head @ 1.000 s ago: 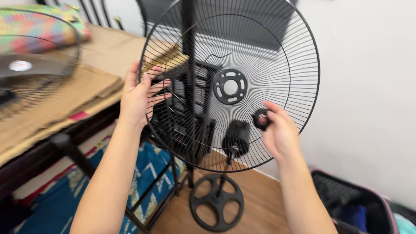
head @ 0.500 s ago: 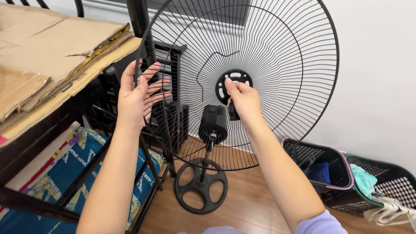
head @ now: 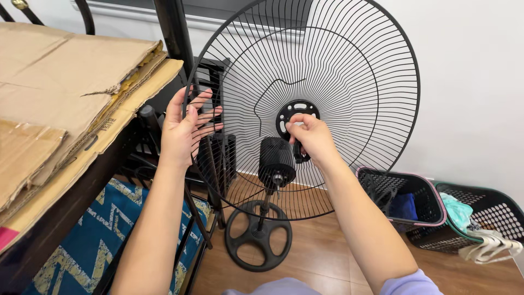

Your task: The person assembles a standing fan by attaching the motor housing to the stand, securing the front grille, and installing the fan blades. The person uses a screwdriver to tighten components and ensures all parts are properly aligned.

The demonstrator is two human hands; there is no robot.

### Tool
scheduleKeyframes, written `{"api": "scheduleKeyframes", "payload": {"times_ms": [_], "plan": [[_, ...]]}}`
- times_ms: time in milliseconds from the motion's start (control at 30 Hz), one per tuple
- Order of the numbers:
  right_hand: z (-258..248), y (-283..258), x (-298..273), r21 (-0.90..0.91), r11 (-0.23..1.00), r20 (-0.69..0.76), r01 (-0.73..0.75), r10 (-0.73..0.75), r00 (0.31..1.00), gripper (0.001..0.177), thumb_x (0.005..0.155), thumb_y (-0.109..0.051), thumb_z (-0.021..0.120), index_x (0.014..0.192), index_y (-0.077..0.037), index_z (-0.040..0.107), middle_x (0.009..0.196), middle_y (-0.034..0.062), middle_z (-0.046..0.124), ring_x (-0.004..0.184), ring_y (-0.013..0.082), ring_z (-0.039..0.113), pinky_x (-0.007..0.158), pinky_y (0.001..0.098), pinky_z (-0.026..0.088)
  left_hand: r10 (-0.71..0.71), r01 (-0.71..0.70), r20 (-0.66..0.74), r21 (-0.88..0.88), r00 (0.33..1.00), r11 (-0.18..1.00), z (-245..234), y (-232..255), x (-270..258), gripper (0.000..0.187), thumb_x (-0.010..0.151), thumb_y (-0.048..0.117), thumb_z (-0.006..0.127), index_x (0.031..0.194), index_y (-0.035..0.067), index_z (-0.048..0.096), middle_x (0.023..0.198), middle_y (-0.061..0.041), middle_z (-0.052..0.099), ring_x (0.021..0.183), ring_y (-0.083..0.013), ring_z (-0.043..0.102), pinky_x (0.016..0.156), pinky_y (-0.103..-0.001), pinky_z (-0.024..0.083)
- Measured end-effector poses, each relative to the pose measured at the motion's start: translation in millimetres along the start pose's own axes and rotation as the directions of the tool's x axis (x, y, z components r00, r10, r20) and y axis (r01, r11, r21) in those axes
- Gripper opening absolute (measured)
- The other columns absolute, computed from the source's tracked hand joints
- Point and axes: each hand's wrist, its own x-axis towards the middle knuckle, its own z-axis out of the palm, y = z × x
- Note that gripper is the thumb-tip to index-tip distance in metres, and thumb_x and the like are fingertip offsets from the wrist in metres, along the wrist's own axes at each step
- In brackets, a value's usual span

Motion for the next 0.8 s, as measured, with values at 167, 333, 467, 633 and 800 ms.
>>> {"api": "scheduleKeyframes", "payload": {"times_ms": [167, 333, 467, 633, 800], "plan": [[-28, 26, 0, -0.29, 0.941, -0.233, 0.175, -0.247, 0.941, 0.019, 0.098, -0.021, 0.072, 0.113, -0.011, 0.08, 0.067, -0.0019, 0.071, 0.054, 0.0056, 0.058, 0.051, 0.0265, 0.044, -0.069, 0.069, 0.044, 0.005, 0.997, 0.998, 0, -16, 18, 0.042, 0.115, 0.019, 0.051, 0.156, 0.012, 0.043, 0.15, -0.015, 0.062, 0.123, -0.0324, 0.074, 0.094, -0.047, 0.067], [-66, 28, 0, -0.608, 0.729, -0.395, 0.315, -0.622, 0.676, 0.019, 0.098, -0.015, 0.079, 0.116, -0.009, 0.08, 0.099, 0.0067, 0.074, 0.068, 0.016, 0.06, 0.064, 0.0315, 0.05, -0.179, 0.159, 0.117, 0.163, 0.977, 0.974, 12, -30, 37, 0.042, 0.111, 0.015, 0.052, 0.153, 0.01, 0.049, 0.144, -0.012, 0.068, 0.118, -0.0267, 0.075, 0.089, -0.042, 0.067], [-83, 12, -19, -0.685, 0.588, -0.405, 0.431, -0.799, 0.445, 0.032, 0.102, -0.009, 0.081, 0.131, -0.004, 0.07, 0.135, 0.0143, 0.062, 0.095, 0.0209, 0.06, 0.076, 0.0309, 0.052, -0.264, 0.207, 0.215, 0.252, 0.94, 0.945, 30, -39, 45, 0.043, 0.108, 0.013, 0.056, 0.151, 0.011, 0.054, 0.143, -0.009, 0.069, 0.115, -0.021, 0.073, 0.089, -0.037, 0.063], [-122, -15, -32, -0.754, 0.511, -0.349, 0.413, -0.844, 0.407, 0.036, 0.102, -0.013, 0.07, 0.131, 0.005, 0.062, 0.13, 0.0259, 0.059, 0.114, 0.0311, 0.062, 0.077, 0.0341, 0.053, -0.315, 0.197, 0.365, 0.326, 0.876, 0.925, 47, -46, 54, 0.045, 0.107, 0.014, 0.06, 0.152, 0.008, 0.056, 0.142, -0.007, 0.071, 0.115, -0.0172, 0.072, 0.091, -0.032, 0.06], [-161, -22, -41, -0.699, 0.715, -0.451, 0.012, -0.454, 0.769, 0.033, 0.105, -0.033, 0.076, 0.111, 0.0, 0.076, 0.086, 0.0156, 0.075, 0.073, 0.0268, 0.07, 0.069, 0.0409, 0.054, -0.326, 0.206, 0.374, 0.326, 0.869, 0.923, 56, -43, 57, 0.047, 0.106, 0.015, 0.062, 0.152, 0.007, 0.058, 0.142, -0.006, 0.072, 0.116, -0.0168, 0.073, 0.093, -0.032, 0.06]]}}
